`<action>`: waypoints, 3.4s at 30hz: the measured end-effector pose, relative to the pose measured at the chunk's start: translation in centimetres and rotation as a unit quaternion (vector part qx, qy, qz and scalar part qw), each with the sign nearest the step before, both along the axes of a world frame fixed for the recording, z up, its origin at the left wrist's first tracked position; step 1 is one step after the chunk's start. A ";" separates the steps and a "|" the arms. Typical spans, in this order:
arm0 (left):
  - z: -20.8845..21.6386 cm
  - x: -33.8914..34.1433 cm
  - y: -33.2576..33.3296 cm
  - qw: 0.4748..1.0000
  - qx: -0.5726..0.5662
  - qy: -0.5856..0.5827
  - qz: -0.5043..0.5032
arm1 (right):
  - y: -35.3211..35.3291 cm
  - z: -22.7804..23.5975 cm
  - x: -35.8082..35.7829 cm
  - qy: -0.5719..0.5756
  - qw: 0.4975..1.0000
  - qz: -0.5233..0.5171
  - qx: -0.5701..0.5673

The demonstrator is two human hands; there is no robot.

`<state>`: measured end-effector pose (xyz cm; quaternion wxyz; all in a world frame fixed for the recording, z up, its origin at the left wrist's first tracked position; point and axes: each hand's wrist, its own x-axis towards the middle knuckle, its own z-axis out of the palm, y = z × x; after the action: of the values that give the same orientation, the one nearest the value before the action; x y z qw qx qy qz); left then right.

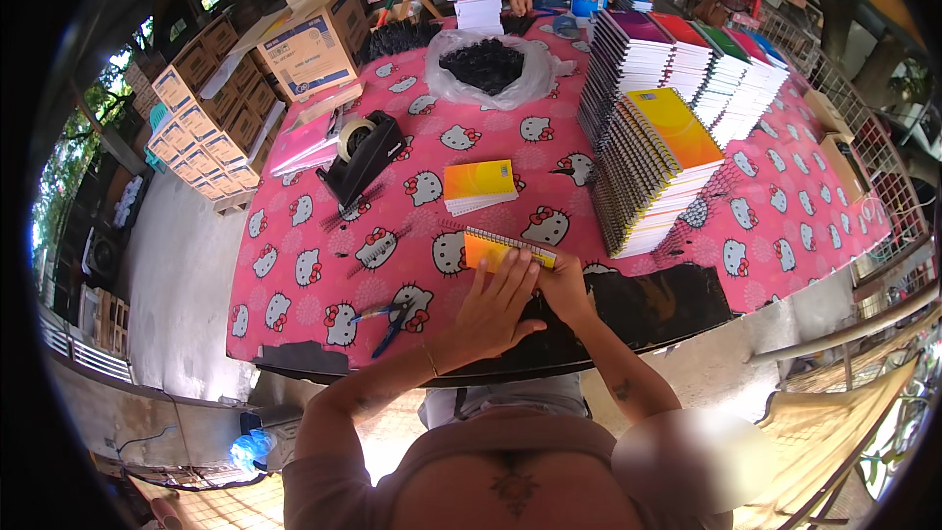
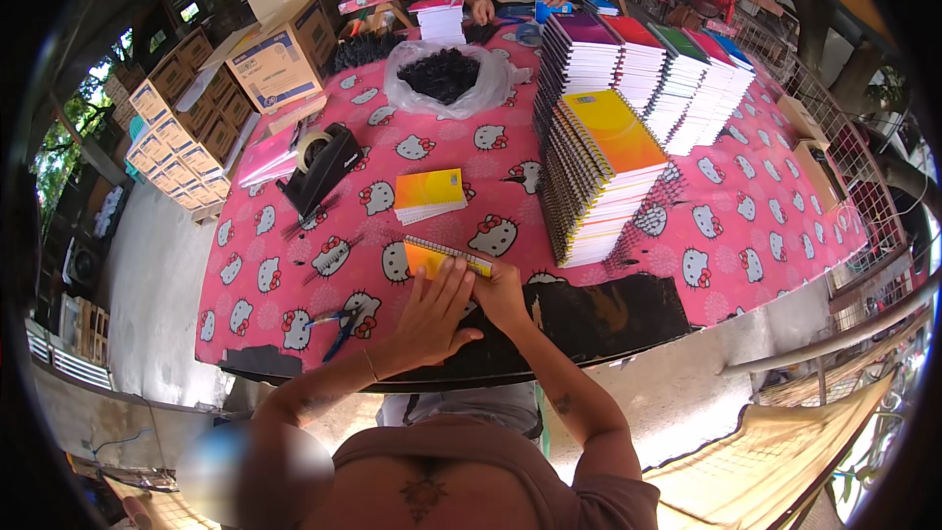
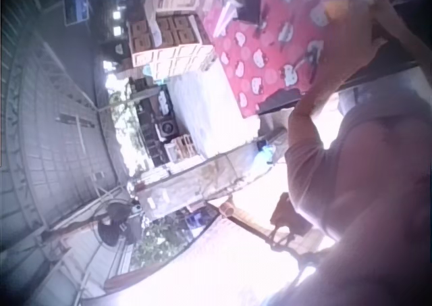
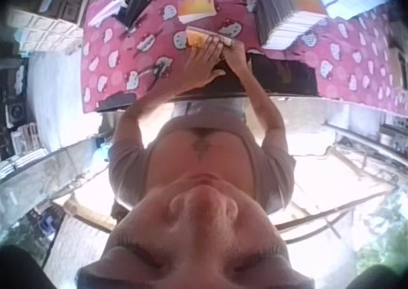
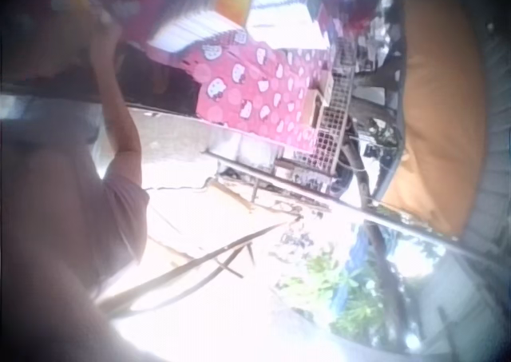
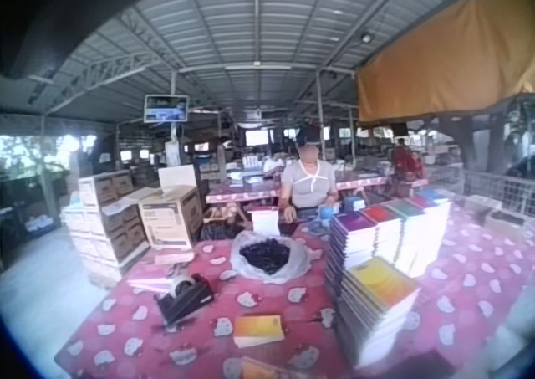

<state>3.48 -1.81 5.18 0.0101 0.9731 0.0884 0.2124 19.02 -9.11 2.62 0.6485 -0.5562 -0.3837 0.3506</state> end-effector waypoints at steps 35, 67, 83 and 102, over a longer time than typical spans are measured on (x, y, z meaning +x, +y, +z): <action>1.4 2.0 4.1 0.987 -0.131 -0.073 -0.054 | -1.7 3.0 5.9 -0.314 0.945 0.085 0.016; 0.8 5.8 16.6 0.999 -0.041 -0.029 0.016 | -14.9 13.7 9.8 -0.345 0.795 -0.428 0.258; -1.5 5.0 18.4 0.987 -0.116 -0.103 0.034 | -5.0 6.9 1.4 -0.266 0.957 -0.072 0.096; -3.1 -7.1 14.0 0.944 -0.081 -0.162 0.277 | -0.3 -2.0 2.5 0.001 1.000 0.006 0.015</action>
<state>-3.61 12.22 2.05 0.0435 0.8586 0.3681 0.3541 21.53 -9.44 0.61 0.6550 -0.5440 -0.3917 0.3489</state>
